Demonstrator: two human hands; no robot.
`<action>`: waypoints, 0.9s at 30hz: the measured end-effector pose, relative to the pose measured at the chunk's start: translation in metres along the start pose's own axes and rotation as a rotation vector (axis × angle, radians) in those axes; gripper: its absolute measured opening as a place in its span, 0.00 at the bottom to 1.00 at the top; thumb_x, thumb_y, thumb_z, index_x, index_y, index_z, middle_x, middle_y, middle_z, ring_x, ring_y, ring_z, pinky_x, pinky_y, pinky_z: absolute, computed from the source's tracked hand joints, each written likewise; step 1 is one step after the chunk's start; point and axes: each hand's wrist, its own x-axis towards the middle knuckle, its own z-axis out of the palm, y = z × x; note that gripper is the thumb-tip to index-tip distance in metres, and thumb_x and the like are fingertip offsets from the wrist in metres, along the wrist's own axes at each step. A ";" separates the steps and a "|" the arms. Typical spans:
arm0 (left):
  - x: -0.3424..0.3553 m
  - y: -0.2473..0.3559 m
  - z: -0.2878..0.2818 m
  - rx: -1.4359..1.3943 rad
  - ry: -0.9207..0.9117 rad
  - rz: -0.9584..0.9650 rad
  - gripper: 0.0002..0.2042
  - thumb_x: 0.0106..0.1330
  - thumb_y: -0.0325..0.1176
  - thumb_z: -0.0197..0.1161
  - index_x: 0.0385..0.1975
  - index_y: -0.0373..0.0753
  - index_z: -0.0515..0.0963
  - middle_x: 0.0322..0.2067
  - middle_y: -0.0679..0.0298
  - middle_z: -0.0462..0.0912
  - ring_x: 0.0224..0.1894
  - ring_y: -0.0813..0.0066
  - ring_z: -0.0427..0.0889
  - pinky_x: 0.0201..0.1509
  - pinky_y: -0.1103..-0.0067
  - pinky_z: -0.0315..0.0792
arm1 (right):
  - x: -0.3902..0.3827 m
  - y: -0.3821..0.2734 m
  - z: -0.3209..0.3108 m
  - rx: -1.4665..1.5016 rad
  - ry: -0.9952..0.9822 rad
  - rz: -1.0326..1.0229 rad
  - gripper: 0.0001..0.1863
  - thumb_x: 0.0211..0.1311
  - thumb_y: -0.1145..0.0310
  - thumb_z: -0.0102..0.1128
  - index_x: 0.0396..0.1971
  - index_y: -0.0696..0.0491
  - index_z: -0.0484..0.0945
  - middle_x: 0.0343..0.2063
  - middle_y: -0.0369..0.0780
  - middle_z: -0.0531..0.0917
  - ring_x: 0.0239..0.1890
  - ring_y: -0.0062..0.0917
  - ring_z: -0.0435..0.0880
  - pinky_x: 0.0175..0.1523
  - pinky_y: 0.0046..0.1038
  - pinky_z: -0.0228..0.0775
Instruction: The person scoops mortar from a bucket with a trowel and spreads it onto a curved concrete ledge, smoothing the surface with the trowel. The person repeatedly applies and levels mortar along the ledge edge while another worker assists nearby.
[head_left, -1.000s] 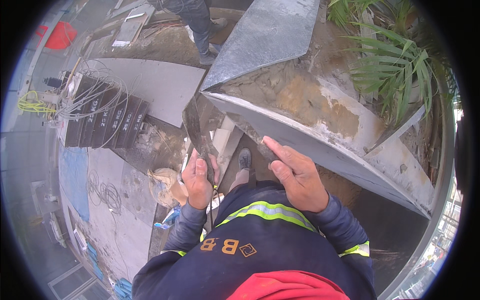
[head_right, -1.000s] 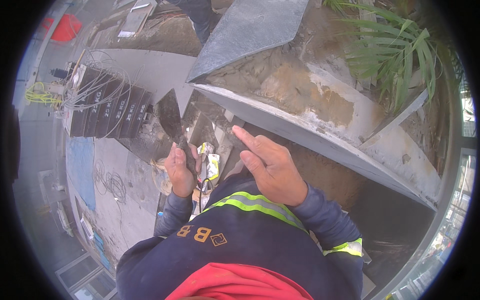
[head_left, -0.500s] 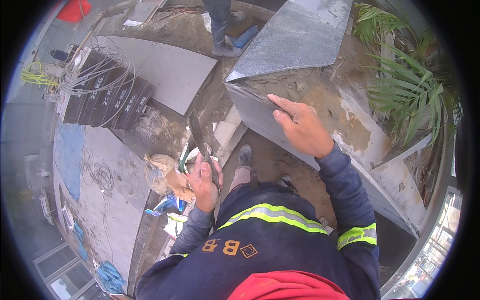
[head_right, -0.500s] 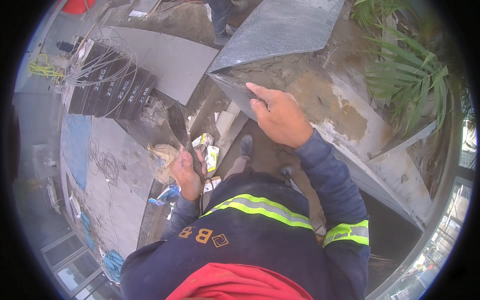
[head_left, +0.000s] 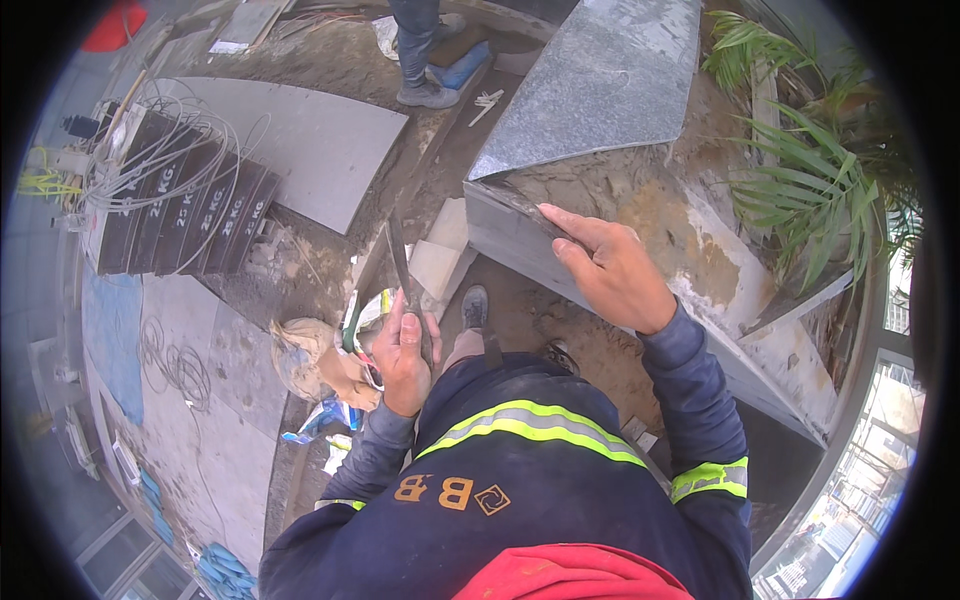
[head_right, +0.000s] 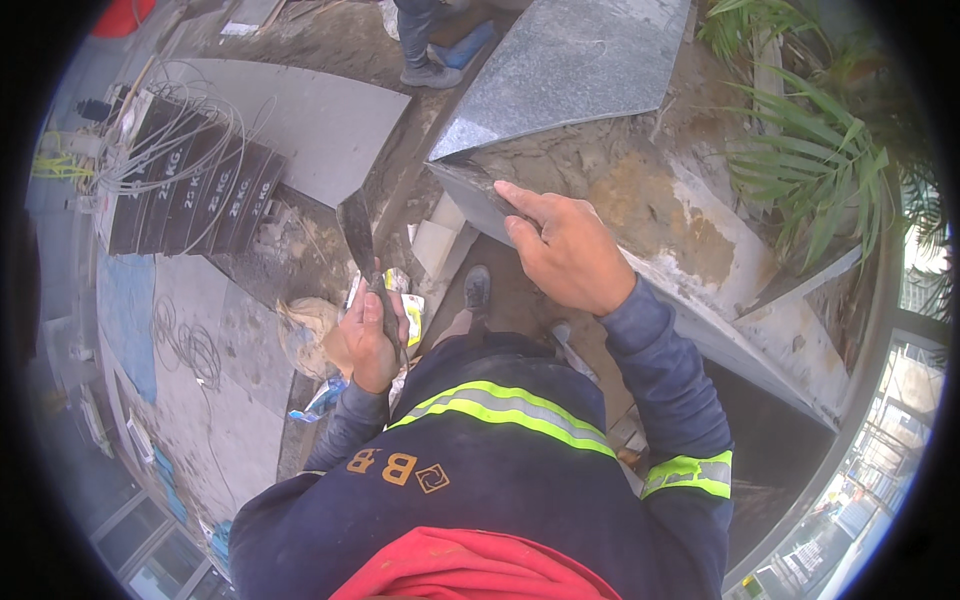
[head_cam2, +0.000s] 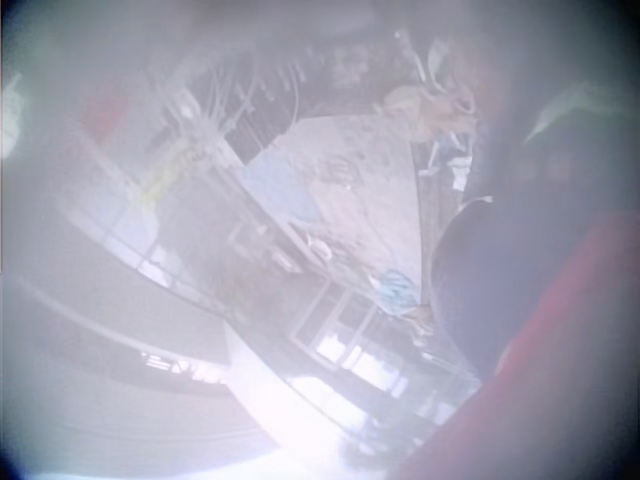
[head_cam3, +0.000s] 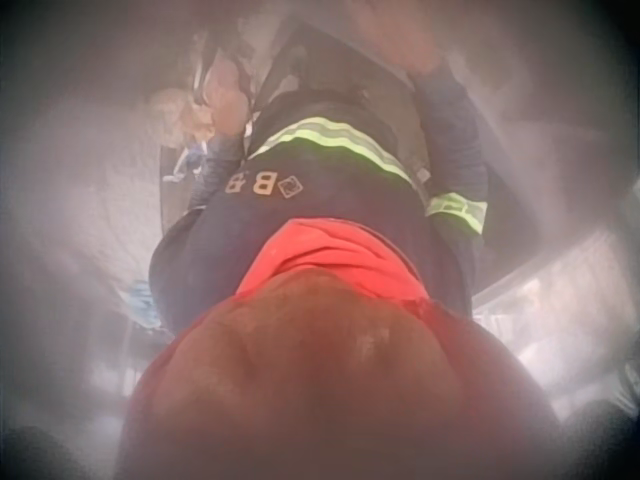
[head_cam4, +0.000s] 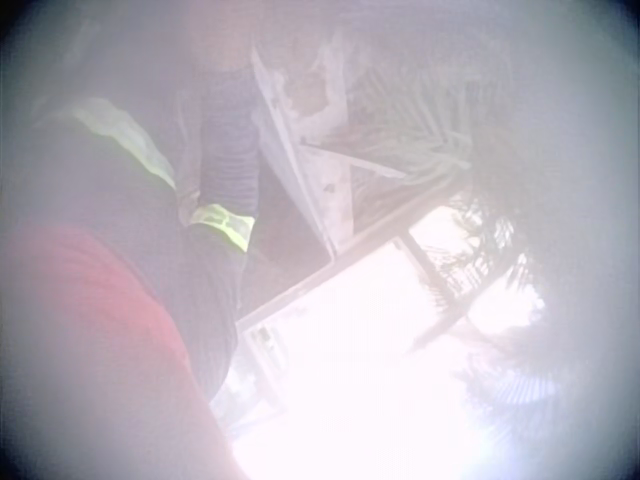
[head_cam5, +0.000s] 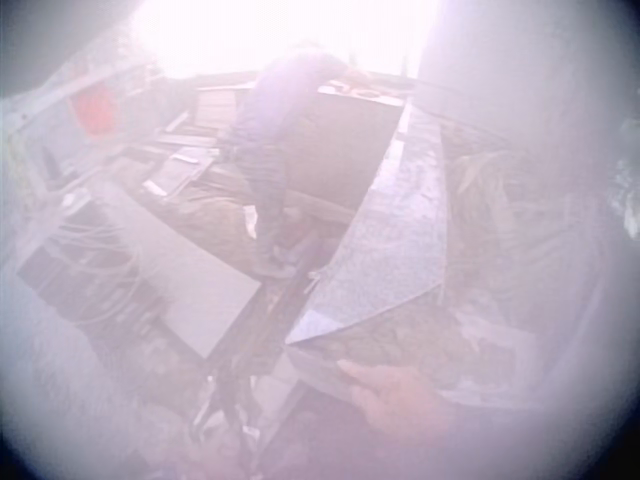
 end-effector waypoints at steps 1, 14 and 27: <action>0.001 0.003 -0.002 0.008 -0.022 0.003 0.36 0.80 0.51 0.52 0.74 0.26 0.55 0.30 0.64 0.78 0.20 0.83 0.70 0.23 0.85 0.64 | 0.000 0.000 -0.001 -0.014 -0.004 -0.003 0.23 0.70 0.71 0.54 0.63 0.59 0.76 0.55 0.54 0.83 0.56 0.38 0.85 0.62 0.31 0.71; 0.005 0.014 -0.010 0.029 -0.054 -0.005 0.33 0.80 0.50 0.52 0.74 0.32 0.59 0.30 0.66 0.78 0.19 0.85 0.70 0.22 0.86 0.63 | -0.001 -0.006 -0.023 -0.025 0.053 -0.108 0.22 0.65 0.68 0.57 0.58 0.59 0.80 0.40 0.57 0.86 0.37 0.38 0.87 0.50 0.31 0.76; 0.005 0.005 -0.019 -0.005 0.003 -0.004 0.32 0.80 0.50 0.52 0.73 0.31 0.60 0.30 0.65 0.78 0.22 0.84 0.71 0.24 0.86 0.65 | 0.025 -0.042 -0.034 -0.259 -0.113 0.036 0.21 0.67 0.71 0.56 0.58 0.60 0.79 0.44 0.55 0.86 0.42 0.32 0.85 0.51 0.31 0.75</action>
